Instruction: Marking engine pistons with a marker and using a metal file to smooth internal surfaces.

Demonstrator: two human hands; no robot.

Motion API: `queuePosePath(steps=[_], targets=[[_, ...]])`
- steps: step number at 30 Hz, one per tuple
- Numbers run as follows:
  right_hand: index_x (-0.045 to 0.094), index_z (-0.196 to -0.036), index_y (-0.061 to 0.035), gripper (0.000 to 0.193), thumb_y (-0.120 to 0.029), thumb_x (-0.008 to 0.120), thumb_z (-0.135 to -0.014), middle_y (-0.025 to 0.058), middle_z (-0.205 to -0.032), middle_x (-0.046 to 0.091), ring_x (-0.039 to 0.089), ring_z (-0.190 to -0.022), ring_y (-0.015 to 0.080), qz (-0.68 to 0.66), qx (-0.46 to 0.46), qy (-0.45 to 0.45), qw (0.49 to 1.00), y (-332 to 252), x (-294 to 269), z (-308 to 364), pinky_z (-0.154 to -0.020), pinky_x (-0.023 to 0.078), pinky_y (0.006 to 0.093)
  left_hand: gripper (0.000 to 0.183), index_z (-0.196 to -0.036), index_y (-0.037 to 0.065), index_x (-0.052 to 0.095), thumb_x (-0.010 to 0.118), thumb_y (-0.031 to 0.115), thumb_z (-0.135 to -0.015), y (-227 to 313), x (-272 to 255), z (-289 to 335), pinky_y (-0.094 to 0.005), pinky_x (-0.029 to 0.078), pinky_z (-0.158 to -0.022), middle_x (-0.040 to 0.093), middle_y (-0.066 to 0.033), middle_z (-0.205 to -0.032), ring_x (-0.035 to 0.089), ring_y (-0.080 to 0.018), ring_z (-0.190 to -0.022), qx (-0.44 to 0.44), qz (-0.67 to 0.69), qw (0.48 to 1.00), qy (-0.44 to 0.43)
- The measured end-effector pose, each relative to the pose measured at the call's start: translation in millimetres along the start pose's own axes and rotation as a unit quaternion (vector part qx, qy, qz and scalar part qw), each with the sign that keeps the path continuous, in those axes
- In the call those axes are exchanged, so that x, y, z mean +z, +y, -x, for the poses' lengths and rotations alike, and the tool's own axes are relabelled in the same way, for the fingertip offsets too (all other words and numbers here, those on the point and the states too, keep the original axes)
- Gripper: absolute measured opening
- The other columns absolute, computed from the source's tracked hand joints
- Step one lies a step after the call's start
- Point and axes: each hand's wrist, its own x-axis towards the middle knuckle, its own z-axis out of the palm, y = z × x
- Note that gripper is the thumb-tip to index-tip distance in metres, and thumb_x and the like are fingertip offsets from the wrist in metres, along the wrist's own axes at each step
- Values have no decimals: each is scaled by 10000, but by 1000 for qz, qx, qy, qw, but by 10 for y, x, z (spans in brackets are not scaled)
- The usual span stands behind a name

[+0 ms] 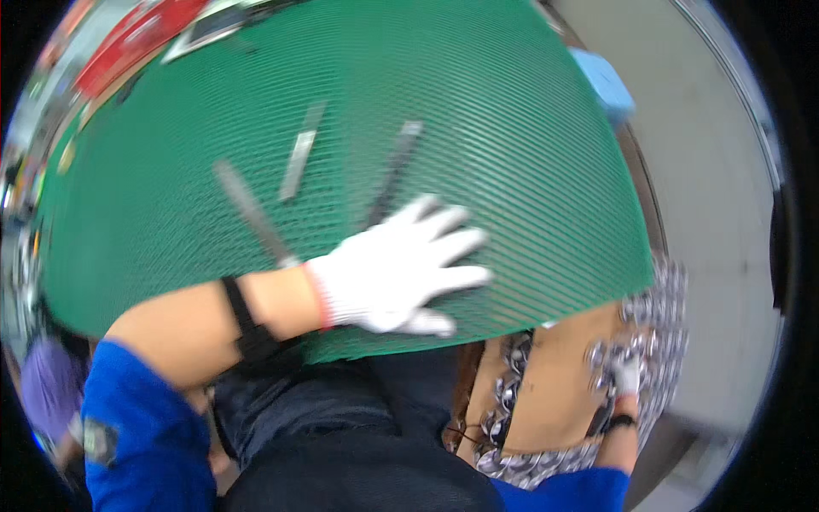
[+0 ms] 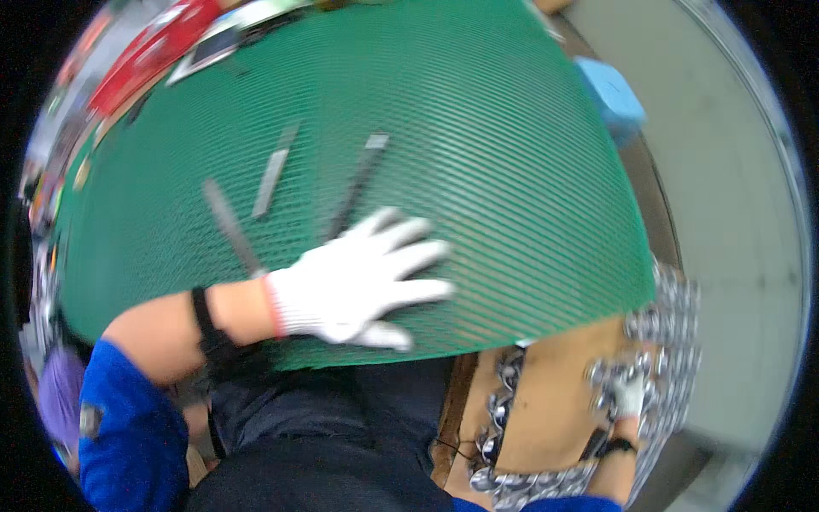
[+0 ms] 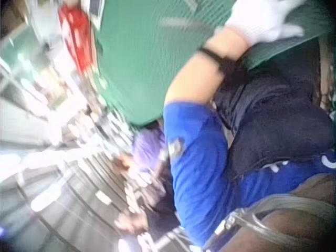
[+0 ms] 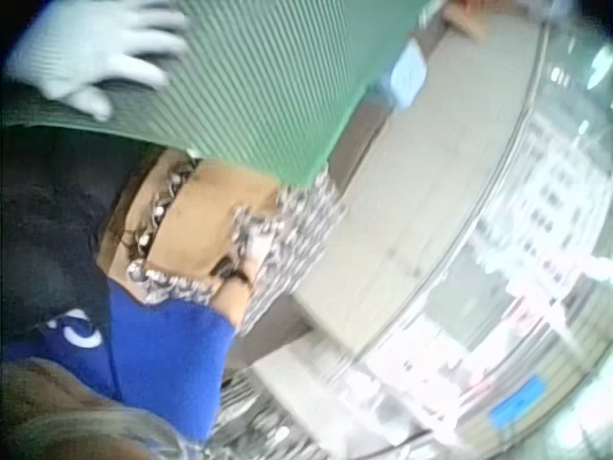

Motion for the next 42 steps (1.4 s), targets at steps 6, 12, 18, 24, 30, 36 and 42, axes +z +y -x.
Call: queuePosePath(steps=[6,12,18,24,30,36,42], targets=[[406,-1415,-16,737,-41,732,-754,135,-1144,633,637,-955,201,118,-5,-11,993,-581,616,746,-831,528,299,637,-1321,134,541,627,538,-837,-33,177,140,-579,309,-1088,474,-200,-1372,420,-413,-1300,7,-40,995,92],[443,-1374,68,882,-234,857,-657,149,-1185,635,637,-1042,205,-39,-37,-47,997,-2268,910,2309,-901,512,321,548,-1219,103,585,653,482,-829,159,8,298,-517,377,-1026,527,-179,-1263,467,-382,-1232,19,-42,996,72],[542,-1275,8,826,-213,895,-561,167,-1202,608,616,-1104,254,126,-245,-110,955,-3551,781,3342,-926,503,364,472,-1191,68,539,652,383,-859,658,-718,1569,-470,442,-970,540,-172,-1248,552,-337,-1129,62,96,992,51],[605,-1252,-189,747,-170,845,-545,160,-1228,557,606,-1082,353,353,-494,-243,756,-5327,1805,3377,-929,511,401,546,-1207,21,605,731,312,-762,782,-946,3047,-448,464,-984,591,-196,-1249,573,-383,-1151,-223,177,943,172],[589,-1266,-302,561,-260,745,-729,170,-1147,578,640,-1003,354,404,-659,-208,599,-6314,3401,3595,-828,561,419,450,-1180,-6,620,724,120,-760,1182,-574,3885,-431,491,-940,632,-210,-1185,617,-376,-1092,-367,176,831,380],[590,-1288,-273,512,-251,716,-792,164,-1127,622,684,-933,312,366,-750,-195,515,-6543,4132,3589,-759,589,413,466,-1151,20,637,766,167,-729,1229,-504,3999,-441,501,-912,643,-191,-1161,633,-365,-1048,-408,72,827,379],[623,-1230,-76,486,19,701,-760,137,-1168,642,656,-1008,279,228,-724,-157,632,-6074,3183,2998,-854,543,353,343,-992,72,692,757,180,-674,948,-796,3768,-424,521,-821,648,-170,-1105,650,-318,-882,-381,-9,876,294]])
